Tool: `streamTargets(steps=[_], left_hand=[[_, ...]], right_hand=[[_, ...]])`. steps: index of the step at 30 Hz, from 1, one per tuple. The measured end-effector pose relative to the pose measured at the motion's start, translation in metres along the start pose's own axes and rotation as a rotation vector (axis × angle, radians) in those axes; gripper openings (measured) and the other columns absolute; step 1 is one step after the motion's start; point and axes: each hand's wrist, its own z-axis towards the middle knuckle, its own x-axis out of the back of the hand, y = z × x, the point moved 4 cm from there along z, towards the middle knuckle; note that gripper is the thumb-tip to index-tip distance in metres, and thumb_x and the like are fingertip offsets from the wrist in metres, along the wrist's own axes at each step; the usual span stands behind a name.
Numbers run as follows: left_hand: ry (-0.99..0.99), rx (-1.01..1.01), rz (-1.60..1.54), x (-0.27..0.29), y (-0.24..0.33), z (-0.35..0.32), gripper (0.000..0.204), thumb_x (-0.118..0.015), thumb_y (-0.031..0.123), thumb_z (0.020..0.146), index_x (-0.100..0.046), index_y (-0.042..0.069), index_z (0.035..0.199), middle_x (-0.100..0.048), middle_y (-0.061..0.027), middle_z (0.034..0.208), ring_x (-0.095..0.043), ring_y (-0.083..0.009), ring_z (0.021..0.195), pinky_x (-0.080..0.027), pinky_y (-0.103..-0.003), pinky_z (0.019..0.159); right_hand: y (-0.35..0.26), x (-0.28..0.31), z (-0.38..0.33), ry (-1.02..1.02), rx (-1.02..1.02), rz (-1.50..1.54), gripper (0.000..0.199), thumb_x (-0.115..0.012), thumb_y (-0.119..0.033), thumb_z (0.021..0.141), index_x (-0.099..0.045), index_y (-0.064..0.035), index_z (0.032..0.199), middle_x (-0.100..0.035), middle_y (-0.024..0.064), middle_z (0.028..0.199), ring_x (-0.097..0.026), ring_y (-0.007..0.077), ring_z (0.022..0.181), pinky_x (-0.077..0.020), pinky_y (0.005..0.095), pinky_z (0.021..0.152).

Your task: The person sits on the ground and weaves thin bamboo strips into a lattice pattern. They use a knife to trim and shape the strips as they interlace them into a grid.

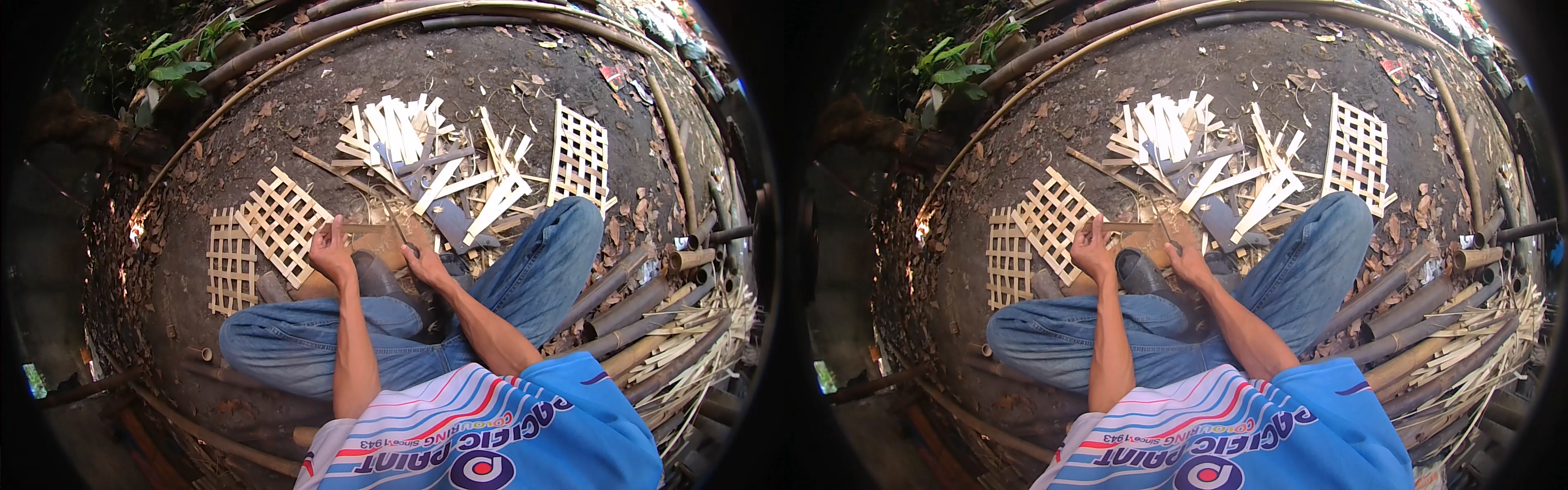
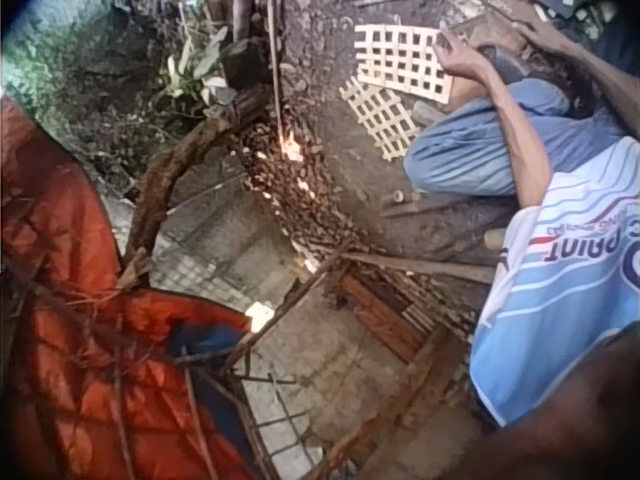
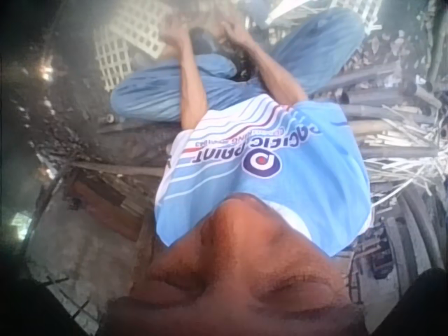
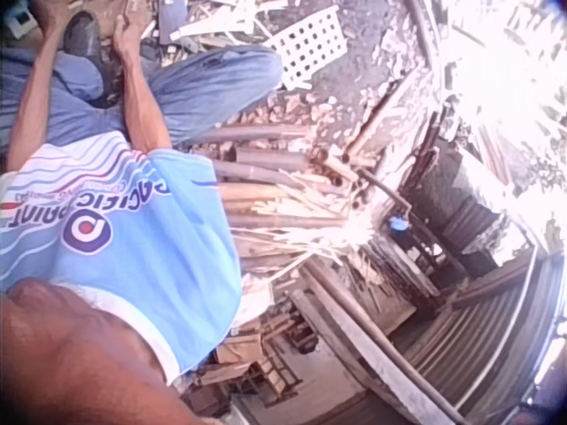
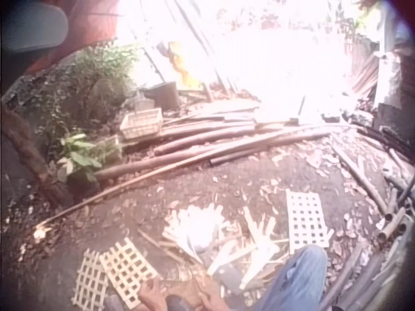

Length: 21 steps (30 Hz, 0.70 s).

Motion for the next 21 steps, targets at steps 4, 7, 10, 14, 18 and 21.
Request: streamTargets(steps=[4,7,10,14,18,21], left_hand=[[0.013,0.011,-0.012,0.000,-0.010,0.000,0.024,-0.070,0.017,0.094,-0.067,-0.007,0.096,-0.069,-0.0102,0.082,-0.067,-0.0147,0.066,-0.061,-0.027,0.058],[0.019,0.035,0.015,0.002,-0.015,0.003,0.031,-0.063,0.021,0.099,-0.066,-0.010,0.100,-0.069,-0.0127,0.080,-0.069,-0.0186,0.066,-0.061,-0.029,0.057],[0.003,0.057,0.123,0.003,-0.019,0.001,0.039,-0.057,0.026,0.102,-0.064,-0.013,0.100,-0.068,-0.0159,0.073,-0.072,-0.0248,0.068,-0.062,-0.033,0.056],[-0.032,-0.001,0.208,0.004,-0.016,-0.006,0.046,-0.054,0.031,0.103,-0.064,-0.013,0.100,-0.068,-0.0192,0.074,-0.072,-0.0274,0.069,-0.062,-0.035,0.057],[-0.038,-0.109,0.305,0.001,-0.008,-0.012,0.050,-0.052,0.034,0.104,-0.065,-0.014,0.102,-0.068,-0.0201,0.075,-0.072,-0.0278,0.070,-0.063,-0.037,0.062],[-0.020,-0.048,0.221,-0.002,-0.003,-0.017,0.052,-0.050,0.036,0.104,-0.065,-0.014,0.105,-0.068,-0.0205,0.078,-0.072,-0.0282,0.071,-0.063,-0.037,0.065]], right_hand=[[-0.006,-0.002,-0.005,0.066,0.104,-0.048,0.063,-0.051,-0.051,0.096,-0.062,0.0074,0.116,-0.065,0.0354,0.105,-0.063,0.0477,0.105,-0.0485,0.0484,0.092],[-0.007,-0.009,-0.011,0.057,0.029,-0.110,0.060,-0.052,-0.048,0.097,-0.060,0.0078,0.118,-0.065,0.0359,0.107,-0.062,0.0474,0.107,-0.0478,0.0489,0.093],[-0.013,-0.013,-0.018,0.150,0.084,-0.096,0.058,-0.052,-0.045,0.098,-0.059,0.0092,0.117,-0.066,0.0341,0.098,-0.068,0.0441,0.095,-0.0506,0.0480,0.087],[-0.057,-0.016,-0.040,-0.087,0.058,0.020,0.054,-0.056,-0.044,0.098,-0.059,0.0067,0.115,-0.066,0.0314,0.101,-0.066,0.0416,0.098,-0.0504,0.0465,0.086],[-0.094,-0.021,-0.057,-0.133,0.158,0.015,0.051,-0.057,-0.040,0.097,-0.059,0.0062,0.118,-0.068,0.0281,0.095,-0.068,0.0384,0.089,-0.0516,0.0451,0.080],[-0.071,-0.031,-0.046,-0.060,0.192,0.093,0.051,-0.058,-0.040,0.097,-0.060,0.0067,0.116,-0.068,0.0284,0.094,-0.067,0.0367,0.088,-0.0510,0.0433,0.079]])
